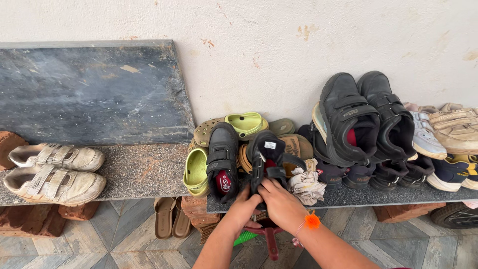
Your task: The person wipes a black child's shoe with a white cloth, cleaning the upper, sole, and interior. They remove the red insole, wipe it separately, then reinsert it and fasten the velcro strap. The shoe is placed back on a shelf among other footwear.
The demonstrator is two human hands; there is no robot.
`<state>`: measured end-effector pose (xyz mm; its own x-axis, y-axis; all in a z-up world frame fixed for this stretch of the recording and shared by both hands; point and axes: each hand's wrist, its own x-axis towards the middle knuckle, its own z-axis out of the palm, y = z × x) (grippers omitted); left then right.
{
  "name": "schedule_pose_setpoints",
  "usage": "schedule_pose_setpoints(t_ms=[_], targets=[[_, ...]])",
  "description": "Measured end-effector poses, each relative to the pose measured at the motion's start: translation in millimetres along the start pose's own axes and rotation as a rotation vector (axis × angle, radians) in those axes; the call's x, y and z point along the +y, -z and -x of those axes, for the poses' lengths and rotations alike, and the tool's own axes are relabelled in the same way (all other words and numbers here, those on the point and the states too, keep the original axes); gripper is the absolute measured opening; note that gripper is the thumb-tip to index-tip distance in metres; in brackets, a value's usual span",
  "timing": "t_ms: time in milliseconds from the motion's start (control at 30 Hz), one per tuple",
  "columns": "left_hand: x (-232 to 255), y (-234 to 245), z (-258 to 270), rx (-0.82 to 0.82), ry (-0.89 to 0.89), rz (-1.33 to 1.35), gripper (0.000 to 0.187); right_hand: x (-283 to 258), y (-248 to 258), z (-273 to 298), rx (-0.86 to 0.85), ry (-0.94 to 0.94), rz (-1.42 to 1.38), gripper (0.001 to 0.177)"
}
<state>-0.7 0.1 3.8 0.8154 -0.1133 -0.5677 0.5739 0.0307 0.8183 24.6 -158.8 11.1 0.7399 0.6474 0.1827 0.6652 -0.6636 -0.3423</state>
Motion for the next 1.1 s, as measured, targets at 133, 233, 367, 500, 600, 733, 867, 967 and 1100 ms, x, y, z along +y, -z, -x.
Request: schedule_pose_setpoints(t_ms=[133, 233, 367, 500, 600, 733, 867, 967, 1100], targets=[[1, -1, -2, 0.157, -0.127, -0.389, 0.085, 7, 4, 15, 0.027, 0.034, 0.009, 0.047], [-7, -3, -6, 0.230, -0.321, -0.565, 0.082, 9, 9, 22, 0.025, 0.026, 0.003, 0.044], [-14, -16, -7, 0.186, -0.452, -0.186, 0.079, 3, 17, 30, 0.018, -0.077, -0.084, 0.036], [-17, -23, -10, 0.211, -0.495, -0.041, 0.074, 1, 16, 30, 0.113, -0.068, -0.141, 0.036], [-20, -24, -18, 0.336, -0.494, -0.150, 0.076, 7, 13, 24, 0.071, -0.109, -0.178, 0.031], [-20, -18, -20, 0.360, -0.456, -0.232, 0.082, 10, 9, 18, 0.051, -0.071, -0.216, 0.032], [-17, -15, -17, 0.384, -0.418, -0.281, 0.087, 5, 4, 15, 0.028, -0.043, -0.055, 0.031], [-13, -16, -12, 0.410, -0.418, -0.289, 0.087, 4, 2, 15, -0.005, -0.018, 0.052, 0.027], [-6, -20, 2, 0.401, -0.433, -0.286, 0.087, 14, -14, 20, 0.006, -0.020, 0.156, 0.023]])
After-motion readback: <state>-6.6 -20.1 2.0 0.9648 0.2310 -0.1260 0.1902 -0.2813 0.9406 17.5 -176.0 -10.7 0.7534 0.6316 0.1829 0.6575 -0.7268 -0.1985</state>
